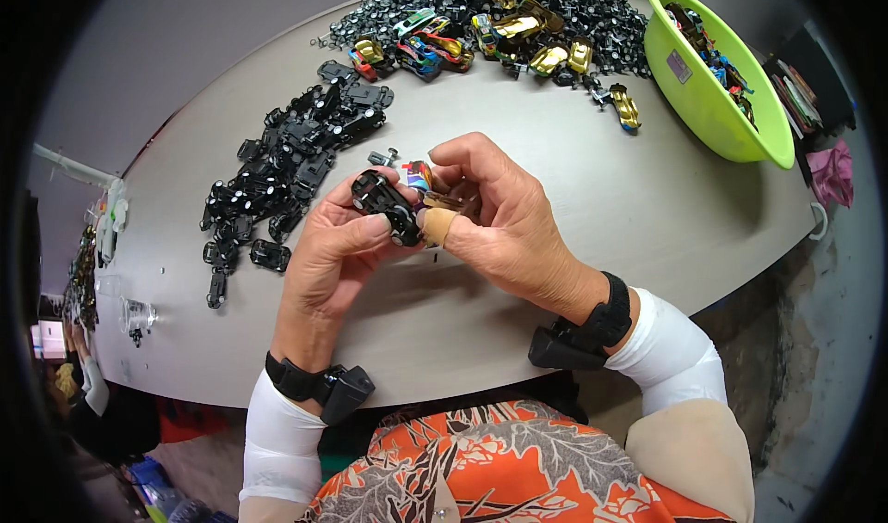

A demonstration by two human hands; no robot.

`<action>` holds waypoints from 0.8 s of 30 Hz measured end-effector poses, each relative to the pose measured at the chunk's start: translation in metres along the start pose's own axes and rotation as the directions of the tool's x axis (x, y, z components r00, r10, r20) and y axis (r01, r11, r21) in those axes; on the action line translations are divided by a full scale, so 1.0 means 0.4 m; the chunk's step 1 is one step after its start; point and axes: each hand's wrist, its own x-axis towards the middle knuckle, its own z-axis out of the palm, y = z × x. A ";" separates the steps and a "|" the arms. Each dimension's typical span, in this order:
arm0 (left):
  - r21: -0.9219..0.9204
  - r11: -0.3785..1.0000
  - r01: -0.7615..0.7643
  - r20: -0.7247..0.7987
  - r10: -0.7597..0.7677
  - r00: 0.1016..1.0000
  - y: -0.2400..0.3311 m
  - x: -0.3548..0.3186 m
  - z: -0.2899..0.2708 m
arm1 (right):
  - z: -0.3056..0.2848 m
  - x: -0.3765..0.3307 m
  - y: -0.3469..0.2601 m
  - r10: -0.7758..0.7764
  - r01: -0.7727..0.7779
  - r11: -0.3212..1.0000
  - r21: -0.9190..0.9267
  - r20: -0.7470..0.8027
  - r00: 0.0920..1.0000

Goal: The person assembles small toy cars by hand at a table. They pick up black chassis and colorful car bodies, snap them together, and place the finished units on the table. The person handles the parts one at a time, repeatedly performing the same assembly sequence.

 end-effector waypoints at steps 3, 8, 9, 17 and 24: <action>0.010 1.000 -0.005 -0.009 0.005 1.000 0.005 -0.002 0.006 | 0.004 -0.004 -0.007 -0.070 0.070 0.997 0.008 -0.015 0.997; 0.025 1.000 0.005 -0.005 -0.005 1.000 -0.001 -0.001 0.008 | 0.005 -0.007 0.009 -0.130 0.130 0.990 -0.055 0.010 0.991; 0.033 0.999 0.004 -0.009 -0.004 1.000 -0.002 -0.002 0.009 | 0.005 -0.005 0.013 -0.152 0.152 0.986 -0.068 0.011 0.988; 0.035 0.999 0.021 -0.032 -0.020 0.999 -0.005 -0.013 0.023 | 0.010 -0.008 0.018 -0.265 0.265 0.928 -0.261 0.035 0.964; 0.121 0.993 -0.012 -0.026 0.015 1.000 -0.010 -0.023 0.020 | 0.018 -0.013 -0.001 -0.258 0.271 0.899 -0.344 0.084 0.962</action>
